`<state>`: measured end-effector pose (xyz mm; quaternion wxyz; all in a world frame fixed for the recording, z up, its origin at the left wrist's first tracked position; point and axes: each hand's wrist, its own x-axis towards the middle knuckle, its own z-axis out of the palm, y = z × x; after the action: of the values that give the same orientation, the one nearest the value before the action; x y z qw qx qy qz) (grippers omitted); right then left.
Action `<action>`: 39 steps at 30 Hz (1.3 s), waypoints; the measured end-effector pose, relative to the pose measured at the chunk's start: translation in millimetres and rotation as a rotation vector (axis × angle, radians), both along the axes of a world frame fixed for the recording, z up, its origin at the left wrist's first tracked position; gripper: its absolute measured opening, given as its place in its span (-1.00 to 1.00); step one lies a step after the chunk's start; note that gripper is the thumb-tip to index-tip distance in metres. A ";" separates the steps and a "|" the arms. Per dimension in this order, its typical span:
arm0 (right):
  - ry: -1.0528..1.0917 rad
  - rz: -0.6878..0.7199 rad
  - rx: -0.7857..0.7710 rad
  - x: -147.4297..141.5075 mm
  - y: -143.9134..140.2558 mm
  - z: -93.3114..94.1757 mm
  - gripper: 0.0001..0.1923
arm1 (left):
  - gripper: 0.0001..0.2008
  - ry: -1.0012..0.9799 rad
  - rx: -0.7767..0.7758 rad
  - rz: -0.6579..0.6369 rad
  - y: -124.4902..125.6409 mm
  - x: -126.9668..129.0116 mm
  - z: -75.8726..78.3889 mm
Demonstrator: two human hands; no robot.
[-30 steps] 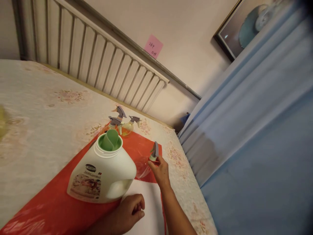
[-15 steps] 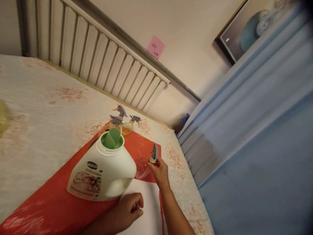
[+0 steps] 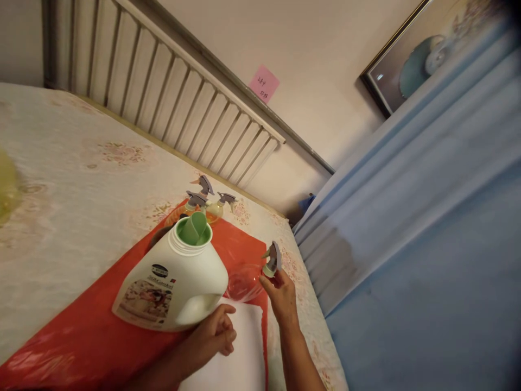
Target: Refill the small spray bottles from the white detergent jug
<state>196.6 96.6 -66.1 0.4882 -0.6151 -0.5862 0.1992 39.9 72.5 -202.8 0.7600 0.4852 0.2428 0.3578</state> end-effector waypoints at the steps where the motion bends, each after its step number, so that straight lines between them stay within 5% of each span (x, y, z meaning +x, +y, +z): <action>1: 0.010 0.006 -0.006 1.3 -4.5 2.0 -0.76 | -0.48 -0.023 -0.066 -0.004 0.3 0.7 0.5; 5: 0.105 0.060 -0.054 4.0 -26.9 11.8 -0.72 | -0.33 -0.288 -0.323 -0.110 -1.3 -6.2 12.3; 11: 0.216 0.099 -0.071 6.1 -62.6 14.6 -0.70 | -0.47 -0.595 -0.371 -0.271 -3.5 -20.1 28.4; 21: 0.381 0.095 -0.045 -0.6 -83.3 6.3 -0.61 | -0.57 -0.571 -0.430 -0.244 -6.1 -17.5 26.1; 30: 0.378 -0.006 -0.026 -2.0 -86.4 3.7 -0.73 | -0.56 -0.552 -0.450 -0.245 -3.5 -17.6 25.5; 39: 0.495 -0.128 0.086 -2.3 -89.6 18.8 -0.69 | -0.58 -0.519 -0.454 -0.251 -3.2 -16.7 25.6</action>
<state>194.3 7.0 -47.3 0.6540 -0.5622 -0.4168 0.2873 23.2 69.4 -177.2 0.9225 0.2233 0.0537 0.3102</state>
